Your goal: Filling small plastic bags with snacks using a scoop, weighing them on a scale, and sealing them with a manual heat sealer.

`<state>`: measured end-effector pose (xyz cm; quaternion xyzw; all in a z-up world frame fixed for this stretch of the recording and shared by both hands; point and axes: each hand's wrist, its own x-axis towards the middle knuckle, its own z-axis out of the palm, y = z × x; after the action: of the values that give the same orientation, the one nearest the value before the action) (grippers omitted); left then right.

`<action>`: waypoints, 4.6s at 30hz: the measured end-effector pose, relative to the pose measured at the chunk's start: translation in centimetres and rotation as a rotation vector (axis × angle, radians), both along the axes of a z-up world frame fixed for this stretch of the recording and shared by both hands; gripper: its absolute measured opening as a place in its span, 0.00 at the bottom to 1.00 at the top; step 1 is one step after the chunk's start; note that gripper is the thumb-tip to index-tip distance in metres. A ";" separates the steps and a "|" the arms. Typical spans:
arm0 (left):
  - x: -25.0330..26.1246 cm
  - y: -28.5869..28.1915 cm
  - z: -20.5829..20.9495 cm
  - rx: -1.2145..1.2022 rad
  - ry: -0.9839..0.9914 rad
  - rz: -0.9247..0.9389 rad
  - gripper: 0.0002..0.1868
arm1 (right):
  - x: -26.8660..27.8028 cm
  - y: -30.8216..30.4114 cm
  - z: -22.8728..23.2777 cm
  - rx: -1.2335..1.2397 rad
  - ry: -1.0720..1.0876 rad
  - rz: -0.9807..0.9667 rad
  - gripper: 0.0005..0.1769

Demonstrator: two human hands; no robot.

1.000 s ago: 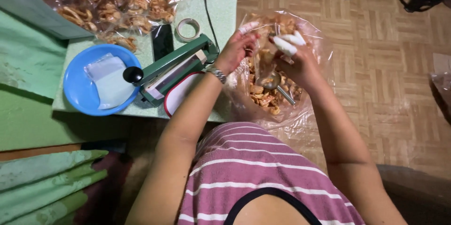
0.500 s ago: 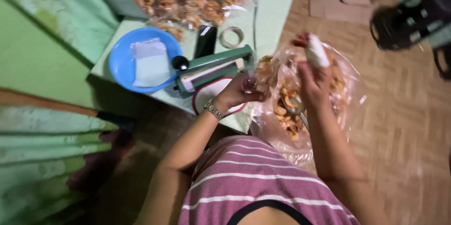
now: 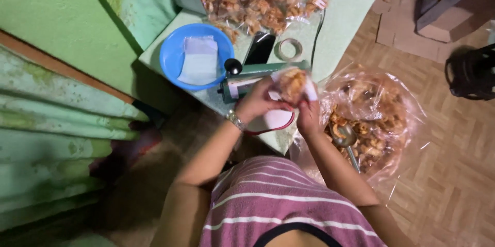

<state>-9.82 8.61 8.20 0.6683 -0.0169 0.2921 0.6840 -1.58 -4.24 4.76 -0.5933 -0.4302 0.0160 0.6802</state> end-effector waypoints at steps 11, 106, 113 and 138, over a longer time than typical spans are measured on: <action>-2.3 0.4 -10.2 0.147 0.354 0.164 0.49 | -2.6 -0.3 -3.3 -0.258 0.496 0.144 0.34; 4.1 18.0 -15.4 0.002 0.798 -0.242 0.22 | 8.6 16.4 -2.6 -1.381 -0.544 0.345 0.14; 4.4 18.1 -13.4 0.125 0.946 -0.100 0.24 | 8.9 16.7 -3.7 -1.327 -0.605 0.262 0.13; 2.9 13.7 -5.2 0.594 1.167 0.479 0.33 | 6.8 9.3 -0.2 -0.496 -0.086 -0.151 0.10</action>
<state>-6.92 22.31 2.99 0.8601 0.4219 0.0110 0.2864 5.20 5.01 4.52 -0.7725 -0.3961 0.0448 0.4944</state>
